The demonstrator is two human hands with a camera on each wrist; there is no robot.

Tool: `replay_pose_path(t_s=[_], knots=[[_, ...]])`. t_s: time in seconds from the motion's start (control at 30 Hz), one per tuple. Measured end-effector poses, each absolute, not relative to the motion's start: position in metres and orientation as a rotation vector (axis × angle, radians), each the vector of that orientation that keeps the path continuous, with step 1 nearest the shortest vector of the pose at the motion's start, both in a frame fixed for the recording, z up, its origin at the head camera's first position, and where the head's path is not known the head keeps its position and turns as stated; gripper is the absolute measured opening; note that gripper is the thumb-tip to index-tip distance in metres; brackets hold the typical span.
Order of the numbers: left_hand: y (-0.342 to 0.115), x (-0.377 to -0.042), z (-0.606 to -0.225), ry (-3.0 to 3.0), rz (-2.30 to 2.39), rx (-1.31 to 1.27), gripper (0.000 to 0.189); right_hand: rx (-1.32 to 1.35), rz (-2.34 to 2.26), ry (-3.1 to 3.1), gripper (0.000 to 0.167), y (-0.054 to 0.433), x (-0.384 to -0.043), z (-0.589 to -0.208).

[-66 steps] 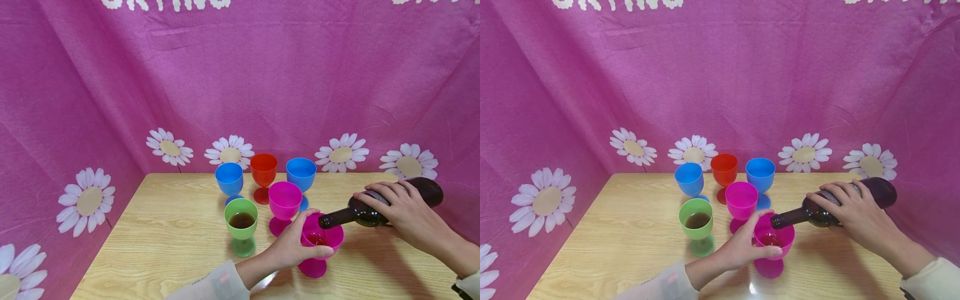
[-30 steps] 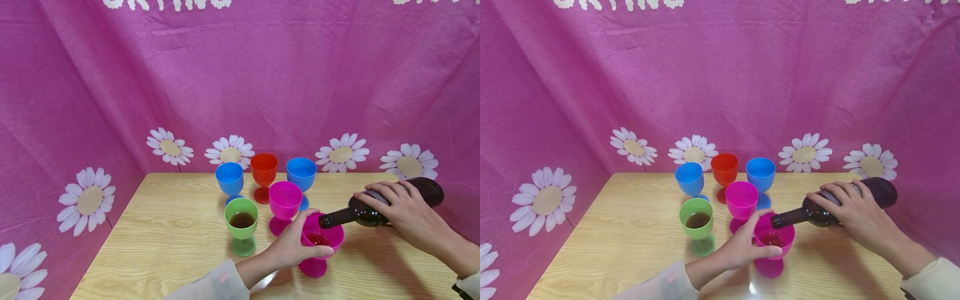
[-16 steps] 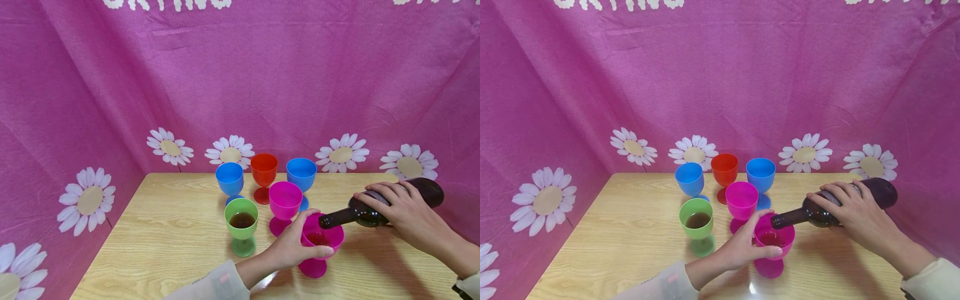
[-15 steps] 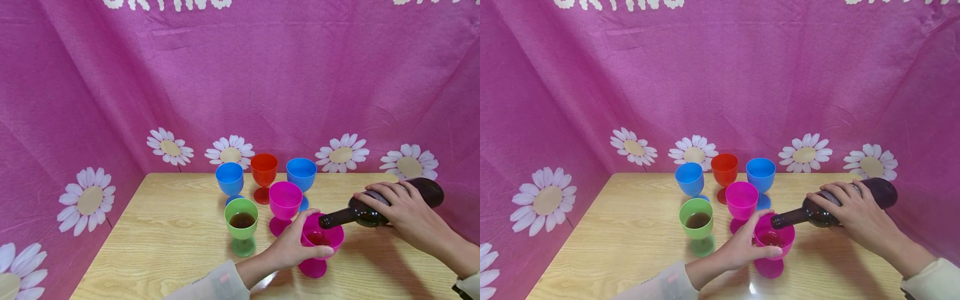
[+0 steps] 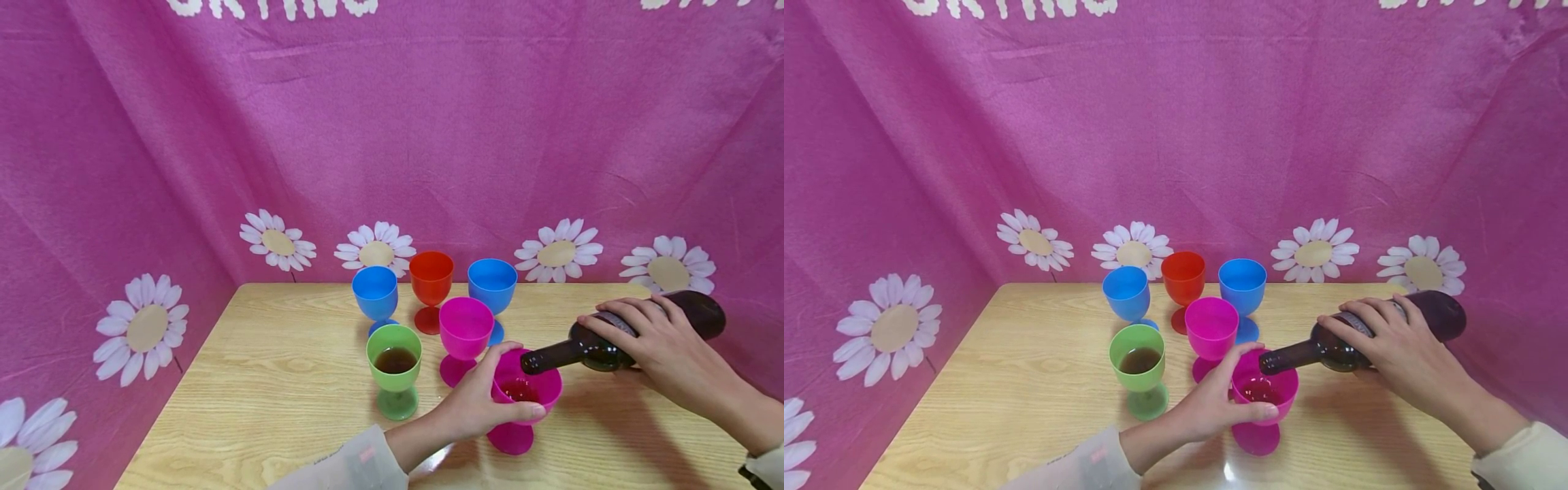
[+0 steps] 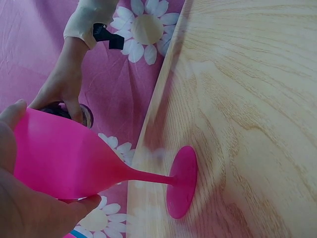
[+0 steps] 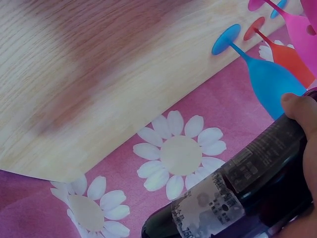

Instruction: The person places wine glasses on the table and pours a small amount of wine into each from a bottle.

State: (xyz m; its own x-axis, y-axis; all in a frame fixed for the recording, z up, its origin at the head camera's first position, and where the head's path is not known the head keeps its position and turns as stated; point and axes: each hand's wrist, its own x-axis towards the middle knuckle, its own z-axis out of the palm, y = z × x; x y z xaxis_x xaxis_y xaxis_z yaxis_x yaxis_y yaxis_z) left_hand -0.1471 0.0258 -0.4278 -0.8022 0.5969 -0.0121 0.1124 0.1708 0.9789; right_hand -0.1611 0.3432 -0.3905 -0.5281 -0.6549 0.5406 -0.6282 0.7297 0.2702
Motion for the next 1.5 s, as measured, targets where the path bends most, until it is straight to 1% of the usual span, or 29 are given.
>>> replay_pose_path(t_s=[0.7, 1.03, 1.37, 1.5], knots=[[0.0253, -0.1462, -0.4283, 2.077, 1.655, 0.678, 0.078, 0.966, -0.061, -2.302, 0.073, 0.343, -0.1606, -0.3893], [0.0255, -0.1466, -0.4287, 2.058, 1.669, 0.709, 0.075, 0.965, -0.06, -2.301, 0.074, 0.3432, -0.1605, -0.3899], [0.0256, -0.1466, -0.429, 2.044, 1.689, 0.717, 0.074, 0.944, -0.044, -2.318, 0.071, 0.3425, -0.1599, -0.3925], [0.0254, -0.1466, -0.4294, 2.041, 1.69, 0.713, 0.074, 0.934, -0.01, -2.333, 0.073, 0.3426, -0.1582, -0.3955]])
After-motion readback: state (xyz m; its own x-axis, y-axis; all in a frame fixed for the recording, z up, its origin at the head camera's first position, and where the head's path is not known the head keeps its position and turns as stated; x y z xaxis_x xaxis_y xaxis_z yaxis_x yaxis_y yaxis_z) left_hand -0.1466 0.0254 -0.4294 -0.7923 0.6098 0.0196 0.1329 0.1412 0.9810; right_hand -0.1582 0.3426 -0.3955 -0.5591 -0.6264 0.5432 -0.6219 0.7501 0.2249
